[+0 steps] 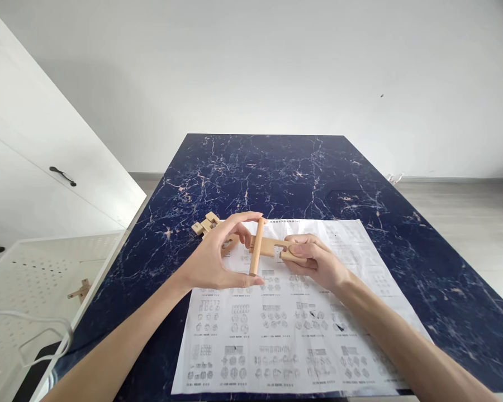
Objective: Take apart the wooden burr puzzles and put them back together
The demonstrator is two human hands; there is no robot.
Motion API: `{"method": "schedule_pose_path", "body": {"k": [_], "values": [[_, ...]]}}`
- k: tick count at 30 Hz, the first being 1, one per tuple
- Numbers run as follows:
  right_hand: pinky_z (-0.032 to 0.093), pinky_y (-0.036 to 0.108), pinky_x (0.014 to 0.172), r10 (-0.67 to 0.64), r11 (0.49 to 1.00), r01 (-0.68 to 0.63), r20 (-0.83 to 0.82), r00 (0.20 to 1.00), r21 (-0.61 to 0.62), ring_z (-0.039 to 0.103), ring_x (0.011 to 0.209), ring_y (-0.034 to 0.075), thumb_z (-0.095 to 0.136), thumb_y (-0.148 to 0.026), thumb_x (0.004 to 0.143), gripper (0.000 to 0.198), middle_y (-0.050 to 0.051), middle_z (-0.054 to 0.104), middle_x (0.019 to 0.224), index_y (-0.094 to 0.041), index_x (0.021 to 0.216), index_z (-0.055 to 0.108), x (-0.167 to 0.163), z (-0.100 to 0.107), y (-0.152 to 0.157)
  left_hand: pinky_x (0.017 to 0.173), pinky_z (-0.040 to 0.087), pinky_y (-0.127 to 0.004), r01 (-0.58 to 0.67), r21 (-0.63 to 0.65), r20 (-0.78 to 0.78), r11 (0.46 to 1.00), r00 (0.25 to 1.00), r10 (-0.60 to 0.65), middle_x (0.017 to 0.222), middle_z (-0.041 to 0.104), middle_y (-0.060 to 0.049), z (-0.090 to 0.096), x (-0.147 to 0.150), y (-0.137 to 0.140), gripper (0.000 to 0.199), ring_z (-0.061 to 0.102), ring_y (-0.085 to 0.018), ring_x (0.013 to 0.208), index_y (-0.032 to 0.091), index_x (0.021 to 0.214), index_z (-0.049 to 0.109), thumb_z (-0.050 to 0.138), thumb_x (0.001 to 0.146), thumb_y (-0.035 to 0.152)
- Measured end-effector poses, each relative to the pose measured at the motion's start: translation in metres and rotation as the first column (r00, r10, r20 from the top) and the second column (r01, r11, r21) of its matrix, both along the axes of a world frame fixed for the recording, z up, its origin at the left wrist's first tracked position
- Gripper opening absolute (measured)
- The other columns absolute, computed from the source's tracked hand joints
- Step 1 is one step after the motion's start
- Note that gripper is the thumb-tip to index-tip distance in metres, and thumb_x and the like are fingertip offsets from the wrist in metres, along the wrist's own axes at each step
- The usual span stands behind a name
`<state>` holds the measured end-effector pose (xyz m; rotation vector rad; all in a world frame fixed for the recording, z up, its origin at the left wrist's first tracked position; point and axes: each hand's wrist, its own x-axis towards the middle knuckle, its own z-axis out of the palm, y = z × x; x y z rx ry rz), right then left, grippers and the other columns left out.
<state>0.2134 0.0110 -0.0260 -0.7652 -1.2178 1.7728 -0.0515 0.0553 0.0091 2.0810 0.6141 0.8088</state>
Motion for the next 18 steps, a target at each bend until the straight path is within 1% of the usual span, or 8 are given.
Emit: {"method": "schedule_pose_path", "body": {"k": [5,9,13,15,18], "values": [[0.015,0.031,0.050,-0.002,1.000,0.002,0.004,1.000,-0.002,0.018,0.046,0.009,0.067,-0.039,0.095,0.044,-0.010,0.023,0.054,-0.025,0.065,0.039,0.0005,-0.0021,0.0015,0.098,0.061,-0.045,-0.015,-0.004,0.021,1.000,1.000,0.015,0.148,0.063,-0.012,0.0013,0.0009,-0.0001,0.097,0.069,-0.025,0.106,0.034,0.156,0.051,0.100,0.074,0.048],[0.014,0.032,0.050,-0.033,0.999,0.033,0.016,0.999,0.006,0.016,0.046,0.009,0.066,-0.039,0.097,0.045,-0.010,0.023,0.055,-0.025,0.064,0.039,-0.0004,-0.0035,0.0004,0.095,0.061,-0.043,-0.046,-0.006,-0.003,0.999,0.999,0.046,0.141,0.066,-0.012,-0.0015,0.0008,-0.0008,0.097,0.068,-0.025,0.104,0.034,0.154,0.052,0.101,0.072,0.050],[0.014,0.032,0.051,-0.061,0.998,0.060,0.024,0.998,0.017,0.017,0.046,0.010,0.064,-0.038,0.098,0.046,-0.010,0.026,0.055,-0.025,0.063,0.039,-0.0029,-0.0034,-0.0019,0.096,0.059,-0.043,-0.077,0.003,-0.007,0.997,0.997,0.077,0.144,0.065,-0.013,-0.0024,0.0006,-0.0015,0.096,0.067,-0.025,0.102,0.033,0.153,0.052,0.100,0.073,0.050],[0.014,0.032,0.051,-0.063,0.998,0.062,0.025,0.998,0.019,0.018,0.046,0.010,0.065,-0.039,0.098,0.046,-0.009,0.027,0.054,-0.025,0.063,0.038,-0.0036,-0.0020,-0.0024,0.096,0.059,-0.043,-0.075,0.000,-0.005,0.997,0.997,0.075,0.145,0.064,-0.013,-0.0016,0.0006,-0.0016,0.095,0.067,-0.024,0.102,0.033,0.153,0.051,0.100,0.074,0.050],[0.014,0.032,0.050,-0.060,0.998,0.060,0.023,0.998,0.019,0.017,0.045,0.009,0.066,-0.039,0.096,0.047,-0.010,0.027,0.053,-0.025,0.062,0.038,-0.0030,0.0010,-0.0012,0.097,0.059,-0.043,-0.051,0.002,-0.010,0.999,0.999,0.051,0.140,0.065,-0.012,-0.0003,0.0006,-0.0015,0.093,0.066,-0.024,0.101,0.033,0.154,0.051,0.099,0.075,0.050]]}}
